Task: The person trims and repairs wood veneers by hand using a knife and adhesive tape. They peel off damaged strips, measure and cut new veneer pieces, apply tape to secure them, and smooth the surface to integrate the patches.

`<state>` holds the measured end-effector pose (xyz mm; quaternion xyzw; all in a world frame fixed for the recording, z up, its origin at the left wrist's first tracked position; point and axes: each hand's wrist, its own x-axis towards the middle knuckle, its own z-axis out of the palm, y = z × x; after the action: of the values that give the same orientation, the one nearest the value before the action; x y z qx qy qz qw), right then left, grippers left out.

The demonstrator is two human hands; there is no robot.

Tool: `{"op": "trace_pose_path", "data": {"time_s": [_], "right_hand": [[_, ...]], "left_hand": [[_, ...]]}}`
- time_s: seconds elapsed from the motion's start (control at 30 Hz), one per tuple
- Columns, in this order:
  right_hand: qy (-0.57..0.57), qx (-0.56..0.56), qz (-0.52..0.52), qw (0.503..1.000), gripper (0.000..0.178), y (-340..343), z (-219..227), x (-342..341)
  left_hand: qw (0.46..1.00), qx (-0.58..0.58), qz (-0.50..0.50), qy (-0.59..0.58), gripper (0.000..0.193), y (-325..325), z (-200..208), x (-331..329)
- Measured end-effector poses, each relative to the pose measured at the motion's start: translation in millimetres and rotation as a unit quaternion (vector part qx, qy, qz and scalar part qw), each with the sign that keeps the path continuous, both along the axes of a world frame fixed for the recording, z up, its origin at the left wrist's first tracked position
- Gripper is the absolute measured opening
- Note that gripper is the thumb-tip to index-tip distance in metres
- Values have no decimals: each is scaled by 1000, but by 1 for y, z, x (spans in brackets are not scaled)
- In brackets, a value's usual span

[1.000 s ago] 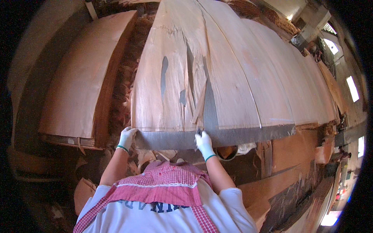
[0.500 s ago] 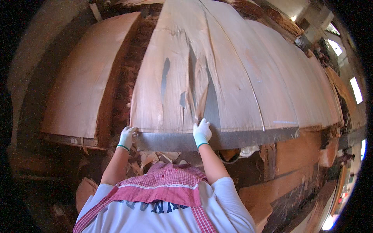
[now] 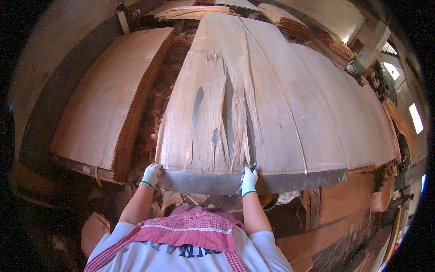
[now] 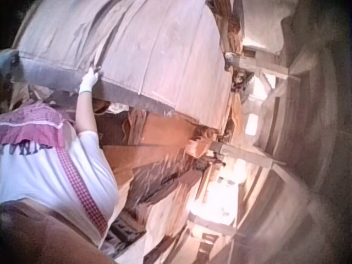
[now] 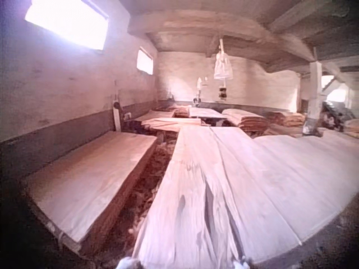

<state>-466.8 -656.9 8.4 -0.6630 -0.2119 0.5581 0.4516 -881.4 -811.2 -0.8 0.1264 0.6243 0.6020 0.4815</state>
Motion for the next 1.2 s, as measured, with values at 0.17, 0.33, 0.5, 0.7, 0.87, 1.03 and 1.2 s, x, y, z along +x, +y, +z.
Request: {"op": "trace_pose_path", "data": {"time_s": [0.17,0.33,0.5,0.7,0.87,1.03,1.2], "right_hand": [[14,0,12,1000,13,-11,3,17],[-10,-5,79,997,10,-14,10,21],[-42,-6,111,993,11,-13,10,18],[-18,-28,117,993,15,-21,27,39],[13,-22,68,997,11,-22,32,66],[11,25,52,998,12,-13,70,29],[46,74,76,993,14,-7,91,-23]], "left_hand": [[1000,-7,-5,-1,6,-3,5,4],[998,4,27,-50,7,-5,8,-5],[996,4,64,-62,9,-2,-2,-12],[996,-21,67,-55,10,-2,-21,-16],[1000,-13,8,-17,12,-2,-25,-14],[905,-138,170,364,45,-15,-36,-14],[838,-80,41,539,47,10,33,11]]}}
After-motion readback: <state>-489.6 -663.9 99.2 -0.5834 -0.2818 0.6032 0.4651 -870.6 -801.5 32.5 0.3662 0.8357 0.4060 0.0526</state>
